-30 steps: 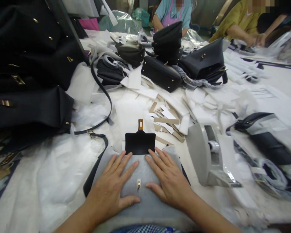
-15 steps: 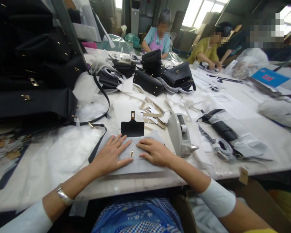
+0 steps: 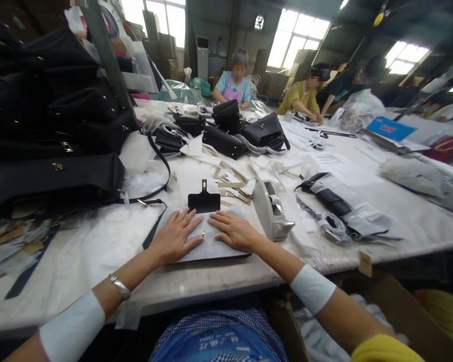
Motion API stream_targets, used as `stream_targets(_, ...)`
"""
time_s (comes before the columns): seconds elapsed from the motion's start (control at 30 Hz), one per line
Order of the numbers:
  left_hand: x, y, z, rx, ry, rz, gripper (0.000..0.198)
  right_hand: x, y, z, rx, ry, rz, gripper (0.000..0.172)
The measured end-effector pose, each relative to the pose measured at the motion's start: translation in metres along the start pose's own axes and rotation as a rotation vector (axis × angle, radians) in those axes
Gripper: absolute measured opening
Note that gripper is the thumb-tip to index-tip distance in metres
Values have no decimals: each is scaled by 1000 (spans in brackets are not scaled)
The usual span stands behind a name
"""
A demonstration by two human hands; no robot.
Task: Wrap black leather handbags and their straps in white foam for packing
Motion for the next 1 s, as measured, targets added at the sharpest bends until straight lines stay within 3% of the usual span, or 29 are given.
stream_targets(0.17, 1, -5, -1, -5, 37, 13, 55, 2, -4, -5, -52, -32, -25, 63)
stream_targets(0.33, 8, 2, -4, 15, 148, 65, 52, -2, -6, -5, -109, 1, -95, 64)
stream_targets(0.47, 6, 9, -5, -67, 226, 65, 41, -7, -4, -5, -117, 21, -119, 66)
stream_targets(0.63, 0, 6, -4, -106, 169, 23, 45, -8, -3, -4, -115, 6, -109, 65)
stream_targets(0.8, -1, 7, -7, -126, 109, -2, 68, -5, -2, -4, -137, 33, -91, 63)
stream_targets(1.0, -3, 7, -6, -133, 69, -25, 70, -4, -5, -8, -85, 95, -99, 53)
Point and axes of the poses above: each hand's wrist, its own z-axis towards the middle knuckle, its own x-axis out of the back of the hand, y = z × x, the point moved 5 cm from there along z, towards the middle knuckle, and after that the axes turned 6 degrees about -x, right-handed, at the moved point
